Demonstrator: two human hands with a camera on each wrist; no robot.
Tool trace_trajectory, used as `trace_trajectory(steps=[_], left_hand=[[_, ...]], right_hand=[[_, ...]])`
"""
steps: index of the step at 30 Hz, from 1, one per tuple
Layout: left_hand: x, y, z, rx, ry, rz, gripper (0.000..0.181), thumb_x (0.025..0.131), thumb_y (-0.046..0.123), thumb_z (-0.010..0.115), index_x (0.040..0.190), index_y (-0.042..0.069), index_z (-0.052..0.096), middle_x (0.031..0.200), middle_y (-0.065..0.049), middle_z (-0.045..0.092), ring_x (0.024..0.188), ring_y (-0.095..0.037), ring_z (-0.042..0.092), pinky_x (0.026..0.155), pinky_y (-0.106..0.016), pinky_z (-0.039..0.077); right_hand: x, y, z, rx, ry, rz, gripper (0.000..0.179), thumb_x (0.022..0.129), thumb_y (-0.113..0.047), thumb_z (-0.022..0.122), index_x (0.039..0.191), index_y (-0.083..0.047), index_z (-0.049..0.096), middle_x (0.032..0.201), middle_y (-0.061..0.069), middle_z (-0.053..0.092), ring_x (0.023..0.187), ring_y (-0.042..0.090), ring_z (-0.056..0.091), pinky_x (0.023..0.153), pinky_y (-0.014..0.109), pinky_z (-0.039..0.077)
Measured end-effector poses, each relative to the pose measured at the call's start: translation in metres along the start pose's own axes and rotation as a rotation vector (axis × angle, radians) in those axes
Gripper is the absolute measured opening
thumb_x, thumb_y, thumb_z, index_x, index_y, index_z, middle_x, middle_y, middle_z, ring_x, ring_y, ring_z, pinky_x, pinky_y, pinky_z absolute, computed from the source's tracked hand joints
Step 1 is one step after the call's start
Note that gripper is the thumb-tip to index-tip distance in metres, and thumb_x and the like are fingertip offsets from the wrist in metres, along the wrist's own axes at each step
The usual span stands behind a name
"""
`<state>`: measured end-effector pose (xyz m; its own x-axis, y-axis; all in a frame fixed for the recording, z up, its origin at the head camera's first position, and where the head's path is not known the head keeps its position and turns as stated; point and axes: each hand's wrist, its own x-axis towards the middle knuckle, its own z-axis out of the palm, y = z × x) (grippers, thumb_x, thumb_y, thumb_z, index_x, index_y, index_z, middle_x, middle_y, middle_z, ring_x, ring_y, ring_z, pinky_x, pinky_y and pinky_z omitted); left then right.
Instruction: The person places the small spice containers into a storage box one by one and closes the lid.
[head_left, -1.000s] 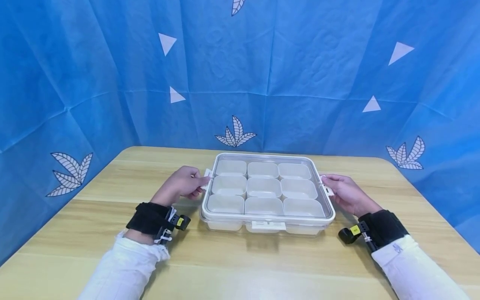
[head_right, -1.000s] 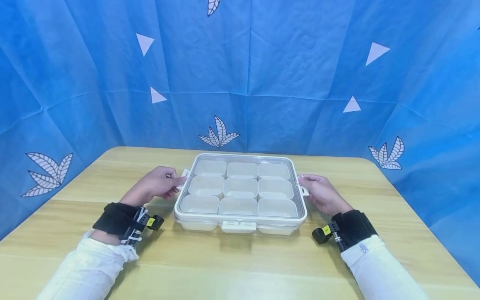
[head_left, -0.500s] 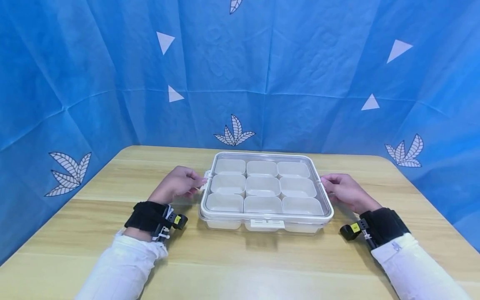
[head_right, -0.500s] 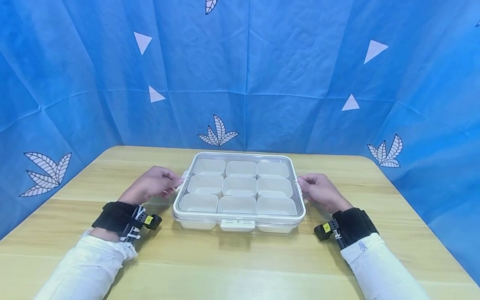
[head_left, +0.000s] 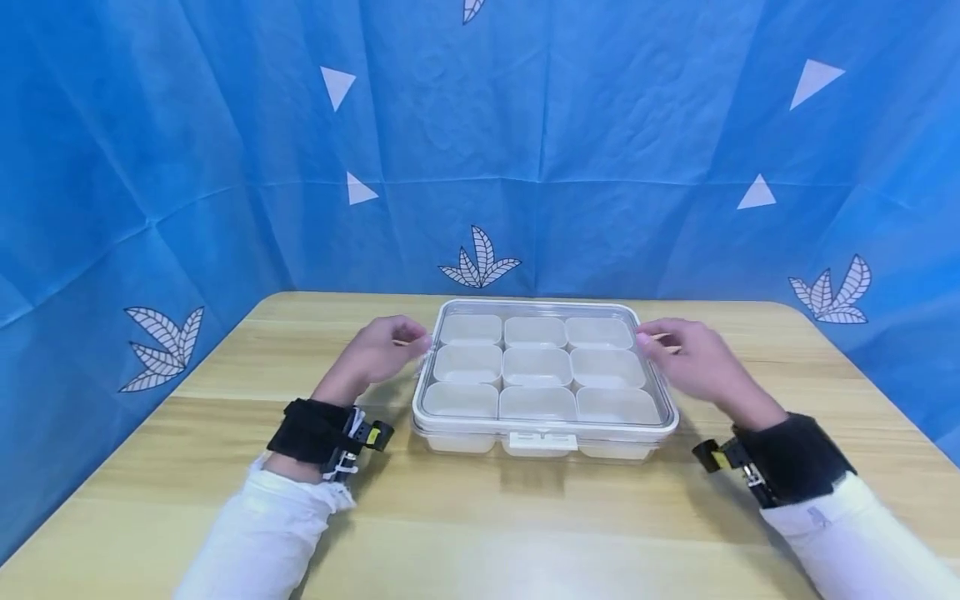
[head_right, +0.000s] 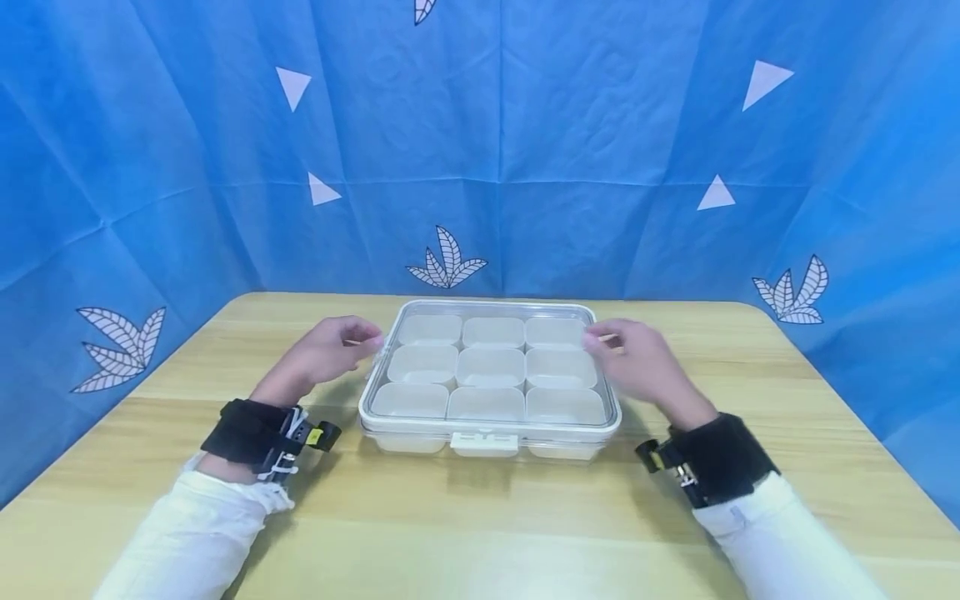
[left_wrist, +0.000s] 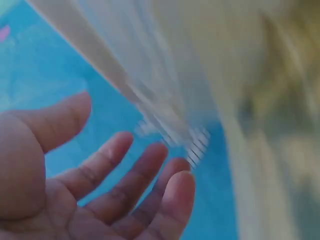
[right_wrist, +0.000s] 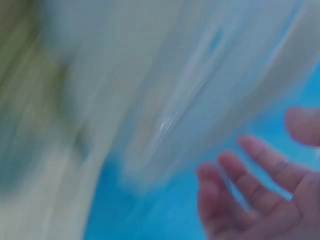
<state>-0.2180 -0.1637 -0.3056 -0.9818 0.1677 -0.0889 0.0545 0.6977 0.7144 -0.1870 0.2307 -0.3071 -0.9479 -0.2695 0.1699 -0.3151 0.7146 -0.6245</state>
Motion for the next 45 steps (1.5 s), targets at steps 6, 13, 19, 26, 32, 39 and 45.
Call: trace_trajectory(steps=[6, 13, 19, 26, 32, 39, 45], left_hand=[[-0.012, 0.044, 0.029, 0.259, -0.052, 0.248, 0.054, 0.093, 0.036, 0.065, 0.138, 0.009, 0.053, 0.149, -0.018, 0.038, 0.135, -0.037, 0.036, 0.109, -0.056, 0.029], [-0.029, 0.07, 0.061, 0.413, -0.262, 0.404, 0.068, 0.087, 0.043, 0.07, 0.145, 0.018, 0.046, 0.156, -0.013, 0.027, 0.142, -0.032, 0.026, 0.111, -0.054, 0.026], [-0.032, 0.081, 0.062, 0.505, -0.325, 0.427, 0.061, 0.086, 0.04, 0.072, 0.139, 0.016, 0.054, 0.149, -0.01, 0.041, 0.137, -0.029, 0.035, 0.11, -0.05, 0.031], [-0.004, 0.117, 0.033, 0.479, -0.395, 0.506, 0.056, 0.095, 0.034, 0.063, 0.142, 0.008, 0.048, 0.139, -0.008, 0.053, 0.126, -0.026, 0.049, 0.106, -0.042, 0.039], [0.076, 0.154, 0.036, 0.458, -0.375, 0.349, 0.056, 0.105, 0.043, 0.036, 0.145, 0.004, 0.042, 0.146, -0.014, 0.045, 0.134, -0.03, 0.04, 0.112, -0.043, 0.031], [0.129, 0.149, 0.068, 0.713, -0.403, 0.044, 0.071, 0.096, 0.063, 0.039, 0.146, 0.013, 0.044, 0.148, -0.008, 0.043, 0.135, -0.028, 0.038, 0.11, -0.043, 0.033], [0.124, 0.147, 0.072, 0.699, -0.402, -0.075, 0.071, 0.089, 0.062, 0.056, 0.145, 0.019, 0.046, 0.144, -0.003, 0.047, 0.127, -0.022, 0.043, 0.105, -0.038, 0.038]], right_hand=[[-0.014, -0.043, 0.046, -0.161, -0.013, -0.464, 0.044, 0.096, -0.022, 0.062, 0.131, 0.004, 0.056, 0.133, 0.023, 0.054, 0.123, 0.039, 0.05, 0.101, 0.053, 0.041], [-0.02, -0.045, 0.07, -0.34, 0.046, -0.617, 0.051, 0.093, -0.035, 0.065, 0.128, 0.001, 0.06, 0.131, 0.02, 0.057, 0.12, 0.038, 0.054, 0.099, 0.05, 0.045], [-0.021, -0.044, 0.074, -0.42, 0.104, -0.635, 0.065, 0.075, -0.04, 0.081, 0.121, 0.002, 0.065, 0.121, 0.017, 0.065, 0.116, 0.039, 0.057, 0.094, 0.049, 0.048], [-0.024, -0.047, 0.077, -0.445, 0.162, -0.643, 0.066, 0.07, -0.04, 0.085, 0.117, 0.004, 0.066, 0.118, 0.017, 0.066, 0.112, 0.039, 0.059, 0.093, 0.049, 0.049], [-0.026, -0.048, 0.079, -0.421, 0.164, -0.604, 0.065, 0.071, -0.04, 0.085, 0.117, 0.002, 0.067, 0.119, 0.015, 0.066, 0.113, 0.038, 0.059, 0.094, 0.05, 0.048], [-0.029, -0.05, 0.087, -0.44, 0.162, -0.597, 0.065, 0.07, -0.045, 0.084, 0.115, -0.001, 0.068, 0.117, 0.011, 0.067, 0.112, 0.035, 0.059, 0.093, 0.047, 0.049], [-0.029, -0.05, 0.088, -0.443, 0.122, -0.576, 0.063, 0.072, -0.045, 0.083, 0.117, -0.003, 0.068, 0.118, 0.01, 0.066, 0.115, 0.033, 0.058, 0.094, 0.046, 0.049]])
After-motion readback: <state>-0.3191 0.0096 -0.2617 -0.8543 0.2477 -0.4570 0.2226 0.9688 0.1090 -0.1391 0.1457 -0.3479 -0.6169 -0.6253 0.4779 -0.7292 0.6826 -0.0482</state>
